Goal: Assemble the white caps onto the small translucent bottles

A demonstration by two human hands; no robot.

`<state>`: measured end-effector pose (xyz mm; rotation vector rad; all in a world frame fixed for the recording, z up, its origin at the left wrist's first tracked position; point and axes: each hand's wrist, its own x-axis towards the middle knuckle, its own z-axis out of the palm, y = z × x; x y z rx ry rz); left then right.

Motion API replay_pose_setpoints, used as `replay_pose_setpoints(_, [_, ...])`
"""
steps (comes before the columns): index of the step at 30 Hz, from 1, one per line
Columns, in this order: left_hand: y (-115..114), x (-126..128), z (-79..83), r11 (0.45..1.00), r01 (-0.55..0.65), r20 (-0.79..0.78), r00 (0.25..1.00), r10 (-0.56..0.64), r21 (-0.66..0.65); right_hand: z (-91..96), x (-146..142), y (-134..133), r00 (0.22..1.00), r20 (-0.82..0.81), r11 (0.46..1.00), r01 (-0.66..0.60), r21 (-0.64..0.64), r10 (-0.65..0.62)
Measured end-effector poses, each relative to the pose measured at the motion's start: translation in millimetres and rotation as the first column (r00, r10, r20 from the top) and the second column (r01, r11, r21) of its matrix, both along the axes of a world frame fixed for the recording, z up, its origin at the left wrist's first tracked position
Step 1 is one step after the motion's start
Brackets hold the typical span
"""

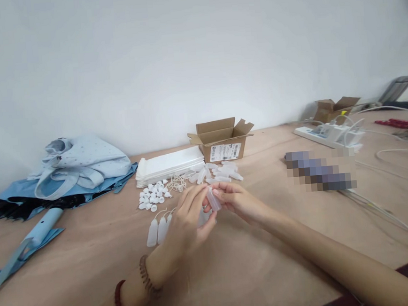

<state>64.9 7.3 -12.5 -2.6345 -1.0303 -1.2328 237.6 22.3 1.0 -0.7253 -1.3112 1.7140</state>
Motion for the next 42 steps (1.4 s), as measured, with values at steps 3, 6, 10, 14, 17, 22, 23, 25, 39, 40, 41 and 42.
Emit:
replay_pose_setpoints(3, [6, 6, 1.9, 1.000, 0.016, -0.016, 1.000, -0.016, 0.011, -4.6, 2, 5, 1.000, -0.004, 1.000, 0.022, -0.007, -0.022])
replay_pose_setpoints(6, [10, 11, 1.8, 1.000, 0.026, -0.021, 0.999, -0.026, -0.002, -8.0, 5, 11, 0.990, 0.102, 0.993, 0.086, 0.083, -0.094])
replay_pose_setpoints(10, [11, 10, 2.0, 0.997, -0.001, -0.039, 0.999, -0.002, -0.078, -7.3, 11, 17, 0.908, 0.375, 0.955, 0.081, 0.284, -0.188])
replay_pose_setpoints(14, [11, 6, 3.7, 0.982, -0.053, -0.098, 0.995, 0.035, -0.183, -6.5, 15, 21, 0.827, 0.506, 0.929, 0.051, 0.367, -0.245])
replay_pose_setpoints(17, [12, 6, 4.9, 0.975, -0.059, -0.149, 0.988, 0.027, -0.215, -10.3, 17, 25, 0.796, 0.554, 0.930, 0.033, 0.365, -0.246])
replay_pose_setpoints(22, [10, 7, 3.5, 0.965, -0.065, -0.191, 0.981, 0.015, -0.256, -21.7, 18, 30, 0.802, 0.565, 0.943, -0.007, 0.332, -0.193])
replay_pose_setpoints(23, [9, 7, 2.5, 0.962, -0.074, -0.196, 0.980, 0.022, -0.262, -23.3, 17, 30, 0.807, 0.559, 0.950, 0.004, 0.313, -0.188])
replay_pose_setpoints(25, [8, 7, 0.4, 0.958, -0.093, -0.207, 0.978, 0.037, -0.271, -24.4, 15, 30, 0.817, 0.551, 0.966, 0.030, 0.255, -0.171])
replay_pose_setpoints(39, [9, 9, 3.0, 0.979, -0.078, -0.153, 0.987, 0.049, -0.188, -5.9, 8, 16, 0.915, 0.327, 0.971, 0.218, 0.095, -0.238])
replay_pose_setpoints(40, [9, 9, 2.0, 0.980, -0.079, -0.152, 0.987, 0.051, -0.185, -5.8, 7, 16, 0.917, 0.321, 0.971, 0.218, 0.098, -0.238])
replay_pose_setpoints(41, [9, 9, 1.2, 0.980, -0.081, -0.147, 0.988, 0.054, -0.180, -6.0, 7, 16, 0.917, 0.319, 0.970, 0.221, 0.100, -0.241])
replay_pose_setpoints(42, [9, 9, 0.6, 0.982, -0.082, -0.142, 0.988, 0.058, -0.173, -6.3, 7, 17, 0.915, 0.319, 0.969, 0.225, 0.102, -0.246])
